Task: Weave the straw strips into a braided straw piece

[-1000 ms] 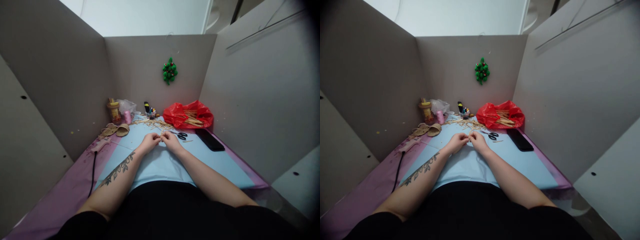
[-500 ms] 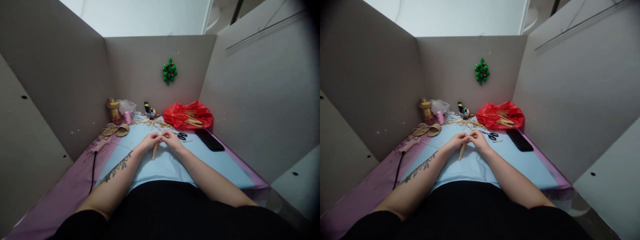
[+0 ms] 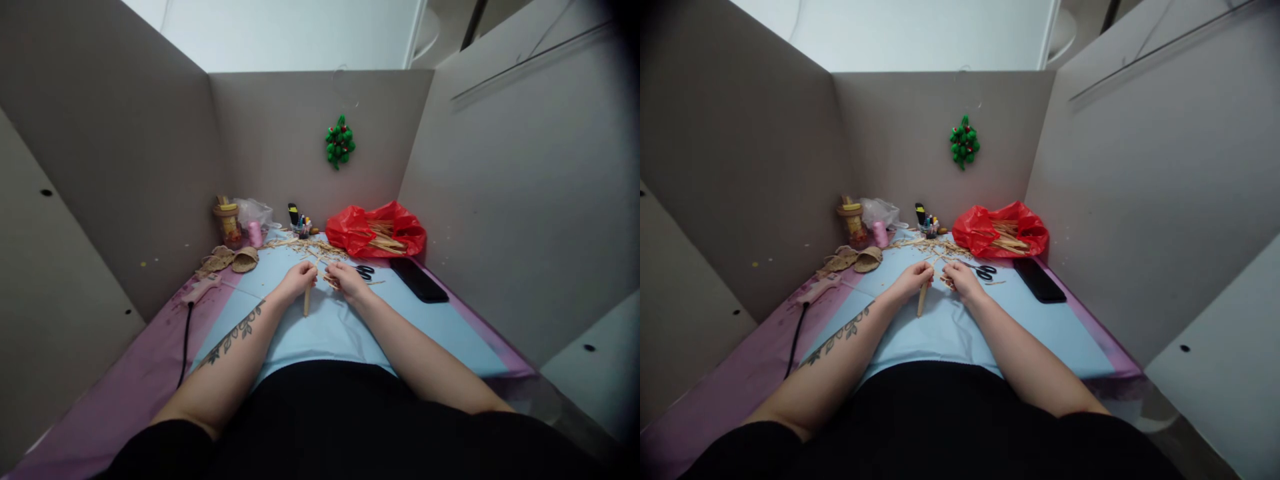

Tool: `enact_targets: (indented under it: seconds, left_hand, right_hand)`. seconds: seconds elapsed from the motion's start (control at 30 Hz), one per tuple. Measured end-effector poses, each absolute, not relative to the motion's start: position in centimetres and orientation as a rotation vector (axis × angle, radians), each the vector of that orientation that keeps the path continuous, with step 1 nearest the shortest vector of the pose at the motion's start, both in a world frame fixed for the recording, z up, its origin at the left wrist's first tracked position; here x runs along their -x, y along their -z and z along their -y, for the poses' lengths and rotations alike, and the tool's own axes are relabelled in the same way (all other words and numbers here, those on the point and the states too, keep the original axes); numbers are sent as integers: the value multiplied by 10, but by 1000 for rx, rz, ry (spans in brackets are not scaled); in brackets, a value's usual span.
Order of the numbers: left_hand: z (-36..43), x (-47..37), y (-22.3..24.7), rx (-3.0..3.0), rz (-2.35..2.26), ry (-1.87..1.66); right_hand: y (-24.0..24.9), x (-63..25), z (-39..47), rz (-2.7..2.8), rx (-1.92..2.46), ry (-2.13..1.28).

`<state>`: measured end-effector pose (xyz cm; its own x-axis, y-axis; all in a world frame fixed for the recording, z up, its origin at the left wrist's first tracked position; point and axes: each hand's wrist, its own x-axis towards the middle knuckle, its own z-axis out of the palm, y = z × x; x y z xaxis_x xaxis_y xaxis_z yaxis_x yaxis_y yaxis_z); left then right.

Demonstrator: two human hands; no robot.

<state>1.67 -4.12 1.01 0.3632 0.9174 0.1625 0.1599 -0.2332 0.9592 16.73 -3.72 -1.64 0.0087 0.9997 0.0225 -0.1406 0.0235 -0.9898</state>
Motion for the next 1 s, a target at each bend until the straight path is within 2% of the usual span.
enact_targets:
  seconds: [0.53,1.0]
  left_hand:
    - [33,-14,-8,-1847,-1055,-1093]
    - [23,-13,1,-2019,-1168,-1109]
  right_hand:
    - [12,-168,43,1202,1142,-1276]
    - [11,-164,41,1063,1020,-986]
